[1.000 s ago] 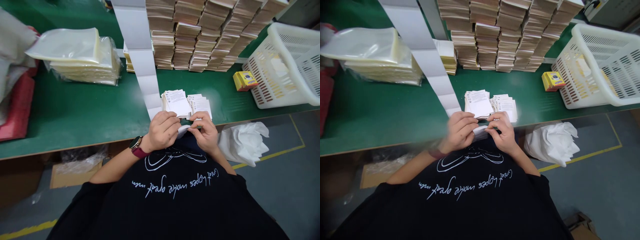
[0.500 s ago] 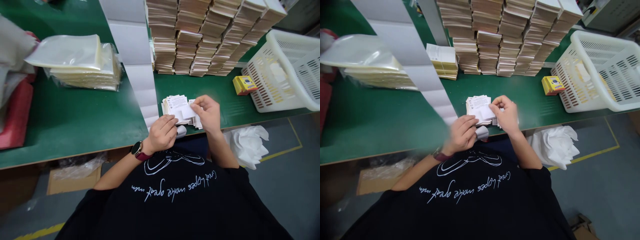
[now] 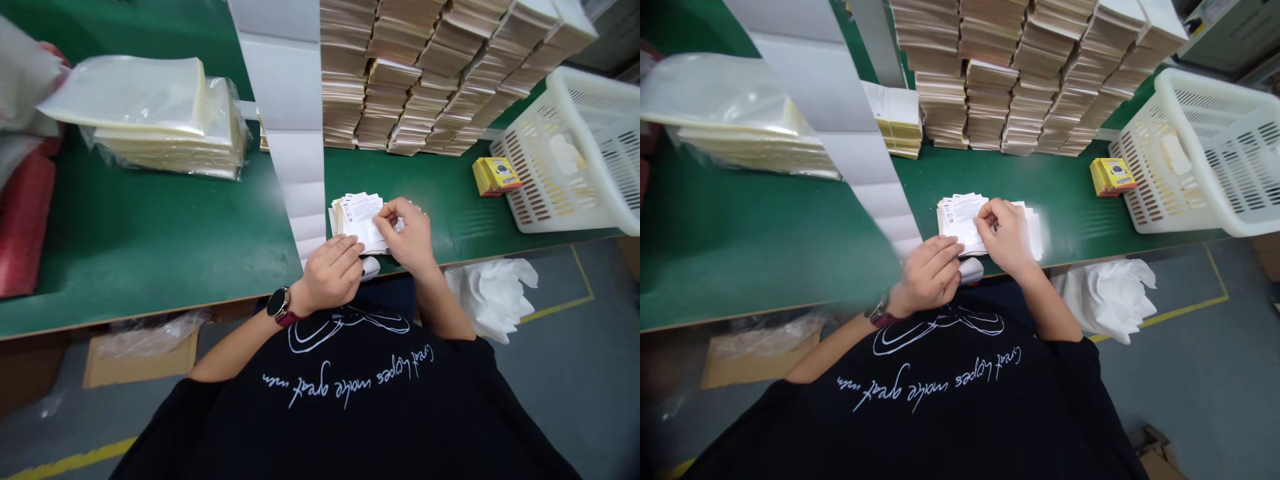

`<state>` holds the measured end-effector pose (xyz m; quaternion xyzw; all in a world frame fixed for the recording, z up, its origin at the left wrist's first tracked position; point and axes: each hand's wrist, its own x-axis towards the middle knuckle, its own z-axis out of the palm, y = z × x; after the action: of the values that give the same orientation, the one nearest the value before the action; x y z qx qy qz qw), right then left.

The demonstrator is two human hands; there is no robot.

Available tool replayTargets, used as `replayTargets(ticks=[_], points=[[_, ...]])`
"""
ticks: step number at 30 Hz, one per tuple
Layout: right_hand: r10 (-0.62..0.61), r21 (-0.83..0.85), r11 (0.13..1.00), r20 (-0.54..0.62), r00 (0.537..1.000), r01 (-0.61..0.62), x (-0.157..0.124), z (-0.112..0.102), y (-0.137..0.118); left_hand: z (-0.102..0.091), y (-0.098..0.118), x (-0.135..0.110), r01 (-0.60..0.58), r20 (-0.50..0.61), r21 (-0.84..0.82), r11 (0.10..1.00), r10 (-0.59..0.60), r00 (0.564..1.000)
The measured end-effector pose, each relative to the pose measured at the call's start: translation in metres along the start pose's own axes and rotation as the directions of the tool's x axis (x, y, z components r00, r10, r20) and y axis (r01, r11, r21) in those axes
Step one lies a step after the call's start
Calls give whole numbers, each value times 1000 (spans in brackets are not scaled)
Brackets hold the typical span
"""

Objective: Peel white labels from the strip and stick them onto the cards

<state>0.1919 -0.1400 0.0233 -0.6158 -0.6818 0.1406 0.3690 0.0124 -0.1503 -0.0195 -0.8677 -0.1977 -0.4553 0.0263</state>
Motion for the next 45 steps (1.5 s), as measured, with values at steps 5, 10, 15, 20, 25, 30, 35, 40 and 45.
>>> replayTargets(ticks=[5, 10, 15, 20, 25, 30, 35, 40, 45], points=[[-46, -433, 900, 27, 999, 53, -4, -1, -7, 0, 0, -1, 2, 4, -5, 1000, -2, 1000], [223, -304, 933, 74, 972, -191, 1, -9, 2, 0, 1, -1, 4, 6, -5, 1000, -4, 1000], [260, 186, 939, 162, 952, -288, 4, -6, 17, 0, 2, -3, 20, 45, -10, 1000, -19, 999], [184, -30, 983, 30, 983, -183, -1, -2, 14, 1, 2, -3, 12, 61, 21, 1000, -13, 998], [40, -346, 934, -138, 990, -86, -16, -24, 24, 0, 2, -3, 7, 0, 45, 999, -7, 1000], [145, -596, 775, -154, 977, -209, -45, -52, 43, -4, -1, -7, 65, -127, -21, 998, -68, 990], [30, -199, 980, -3, 1000, -30, -72, -45, 14, -5, -1, -6, 104, -129, -82, 991, -114, 985], [-71, 268, 961, 14, 997, 65, -79, -23, -10, -9, 8, 0, 160, -61, -205, 965, -176, 982], [-68, 334, 941, 17, 998, 58, -78, -26, -6, -14, 12, 3, 135, -95, -113, 984, -146, 985]])
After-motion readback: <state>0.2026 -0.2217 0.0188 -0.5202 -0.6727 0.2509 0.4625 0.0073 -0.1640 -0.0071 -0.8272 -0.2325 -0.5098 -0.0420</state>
